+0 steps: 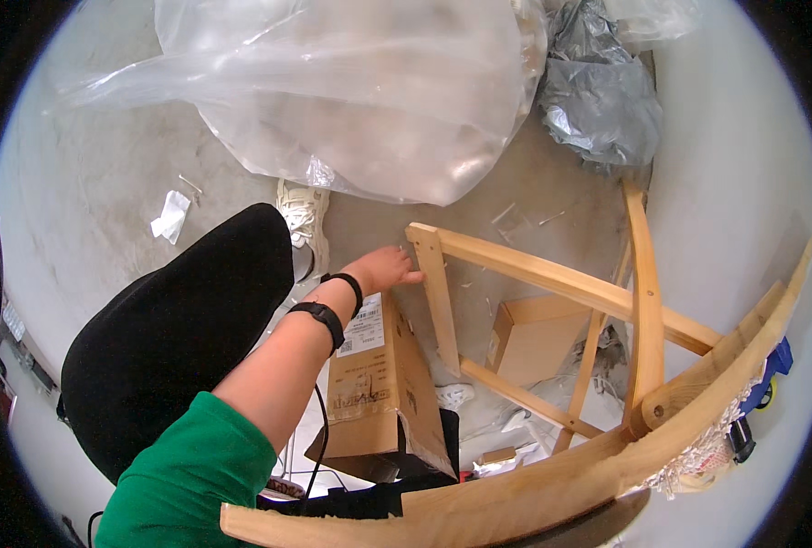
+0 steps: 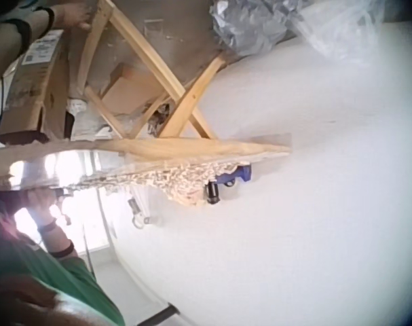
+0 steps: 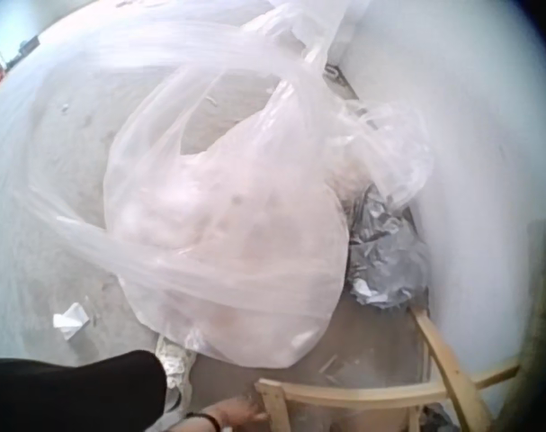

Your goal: Sorting and organizing a large pile of cotton swabs on a wooden table.

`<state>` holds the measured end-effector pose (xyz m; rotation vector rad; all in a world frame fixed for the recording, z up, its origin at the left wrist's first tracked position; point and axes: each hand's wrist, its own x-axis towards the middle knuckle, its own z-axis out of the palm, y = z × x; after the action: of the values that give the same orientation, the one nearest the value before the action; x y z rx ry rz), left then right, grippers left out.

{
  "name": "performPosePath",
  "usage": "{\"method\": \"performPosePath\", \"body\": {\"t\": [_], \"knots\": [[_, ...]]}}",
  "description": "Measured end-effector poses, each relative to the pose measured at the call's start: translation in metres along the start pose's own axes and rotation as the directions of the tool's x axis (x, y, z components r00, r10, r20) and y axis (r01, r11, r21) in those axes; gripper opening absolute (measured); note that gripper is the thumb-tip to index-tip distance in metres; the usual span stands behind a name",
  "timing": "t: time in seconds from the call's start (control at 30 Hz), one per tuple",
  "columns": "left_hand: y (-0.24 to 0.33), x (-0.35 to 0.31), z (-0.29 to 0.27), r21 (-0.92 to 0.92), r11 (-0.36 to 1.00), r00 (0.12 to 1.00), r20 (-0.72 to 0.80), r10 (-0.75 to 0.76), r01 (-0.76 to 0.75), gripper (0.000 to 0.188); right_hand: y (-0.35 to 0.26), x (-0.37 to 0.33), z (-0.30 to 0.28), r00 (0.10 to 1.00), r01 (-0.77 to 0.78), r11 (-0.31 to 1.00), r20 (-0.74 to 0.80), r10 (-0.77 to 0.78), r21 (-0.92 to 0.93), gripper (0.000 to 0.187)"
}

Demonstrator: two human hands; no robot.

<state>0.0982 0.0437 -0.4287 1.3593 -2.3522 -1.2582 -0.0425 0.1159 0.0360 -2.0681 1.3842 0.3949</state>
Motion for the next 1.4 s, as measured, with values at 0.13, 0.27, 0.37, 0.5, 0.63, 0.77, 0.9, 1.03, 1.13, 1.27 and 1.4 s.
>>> {"method": "performPosePath", "body": {"t": [0.13, 0.27, 0.37, 0.5, 0.63, 0.77, 0.9, 1.03, 1.13, 1.27, 1.4], "knots": [[0.002, 0.008, 0.008, 0.046, 0.999, 1.000, 0.027, 0.006, -0.007, 0.022, 0.001, -0.004, 0.000, 0.999, -0.049, 0.996, 0.017, 0.048, 0.072, 0.013], [0.001, 0.008, 0.009, 0.104, 0.994, 0.999, 0.043, -0.034, 0.029, 0.015, 0.002, -0.007, 0.001, 0.995, -0.101, 0.988, 0.026, 0.099, 0.119, 0.012], [0.003, 0.016, 0.007, 0.145, 0.984, 0.994, 0.002, -0.107, 0.106, 0.015, 0.006, -0.008, 0.001, 0.990, -0.144, 0.980, 0.018, 0.143, 0.140, 0.012], [0.005, 0.027, -0.003, 0.188, 0.978, 0.993, 0.058, -0.107, 0.095, 0.017, 0.012, -0.010, 0.002, 0.980, -0.195, 0.965, 0.010, 0.196, 0.178, 0.012], [-0.008, 0.018, 0.013, 0.247, 0.962, 0.990, 0.052, -0.130, 0.113, 0.017, 0.011, -0.011, 0.007, 0.975, -0.220, 0.940, 0.026, 0.221, 0.259, 0.011], [-0.011, 0.018, 0.017, 0.157, 0.986, 0.997, -0.058, -0.050, 0.058, 0.014, 0.009, -0.013, 0.006, 0.962, -0.269, 0.912, 0.041, 0.270, 0.310, 0.011], [-0.013, 0.017, 0.026, 0.130, 0.987, 0.992, -0.099, -0.081, 0.093, 0.013, 0.007, -0.013, 0.007, 0.949, -0.312, 0.877, 0.068, 0.309, 0.364, 0.011], [-0.006, 0.027, 0.023, 0.124, 0.984, 0.992, -0.025, -0.125, 0.127, 0.014, 0.005, -0.016, 0.004, 0.928, -0.368, 0.838, 0.101, 0.359, 0.403, 0.011], [-0.005, 0.027, 0.027, 0.092, 0.980, 0.984, -0.034, -0.174, 0.177, 0.015, 0.001, -0.019, 0.001, 0.910, -0.410, 0.804, 0.133, 0.393, 0.431, 0.011], [-0.015, 0.012, 0.044, 0.093, 0.979, 0.978, -0.121, -0.172, 0.184, 0.013, -0.008, -0.017, -0.005, 0.891, -0.450, 0.752, 0.187, 0.414, 0.481, 0.011], [0.008, 0.010, 0.016, -0.080, 0.958, 0.952, -0.121, -0.282, 0.274, 0.011, 0.001, -0.008, 0.000, 1.000, 0.015, 0.994, -0.015, -0.013, 0.104, 0.013]]}}
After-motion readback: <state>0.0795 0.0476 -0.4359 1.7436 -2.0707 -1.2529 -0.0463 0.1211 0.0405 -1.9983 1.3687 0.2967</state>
